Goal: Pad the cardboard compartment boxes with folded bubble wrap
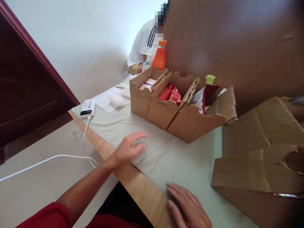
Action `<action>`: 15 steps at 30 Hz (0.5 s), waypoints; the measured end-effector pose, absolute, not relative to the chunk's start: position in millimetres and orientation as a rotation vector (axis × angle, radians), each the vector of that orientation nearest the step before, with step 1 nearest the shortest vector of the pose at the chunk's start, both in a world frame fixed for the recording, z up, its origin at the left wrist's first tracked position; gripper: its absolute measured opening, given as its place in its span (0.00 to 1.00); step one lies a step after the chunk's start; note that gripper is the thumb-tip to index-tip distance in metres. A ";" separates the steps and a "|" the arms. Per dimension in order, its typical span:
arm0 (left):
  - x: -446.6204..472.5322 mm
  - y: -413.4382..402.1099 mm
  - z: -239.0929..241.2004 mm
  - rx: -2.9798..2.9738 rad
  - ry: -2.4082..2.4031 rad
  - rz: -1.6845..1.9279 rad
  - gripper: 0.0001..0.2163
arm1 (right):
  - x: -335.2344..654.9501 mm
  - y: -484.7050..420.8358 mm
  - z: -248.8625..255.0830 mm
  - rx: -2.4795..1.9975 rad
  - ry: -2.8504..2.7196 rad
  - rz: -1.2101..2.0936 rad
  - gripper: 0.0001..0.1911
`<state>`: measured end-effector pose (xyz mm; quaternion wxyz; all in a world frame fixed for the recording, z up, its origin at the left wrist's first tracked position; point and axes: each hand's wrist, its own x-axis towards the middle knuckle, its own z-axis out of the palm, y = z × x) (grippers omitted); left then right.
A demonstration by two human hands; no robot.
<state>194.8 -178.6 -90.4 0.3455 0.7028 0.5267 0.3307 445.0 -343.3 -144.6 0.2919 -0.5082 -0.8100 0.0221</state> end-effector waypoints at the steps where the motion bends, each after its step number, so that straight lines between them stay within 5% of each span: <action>1: 181.9 -154.8 -87.8 1.803 1.510 0.934 0.16 | 432.0 -330.0 -141.4 -1.325 -2.161 0.026 0.13; 9: 133.7 -7.3 -91.1 1.561 2.054 1.188 0.32 | 405.4 -307.9 -155.8 -1.278 -2.123 -0.080 0.11; 15: 125.2 23.4 -99.2 1.378 2.050 1.338 0.15 | 407.2 -307.5 -152.0 -1.281 -2.097 -0.034 0.10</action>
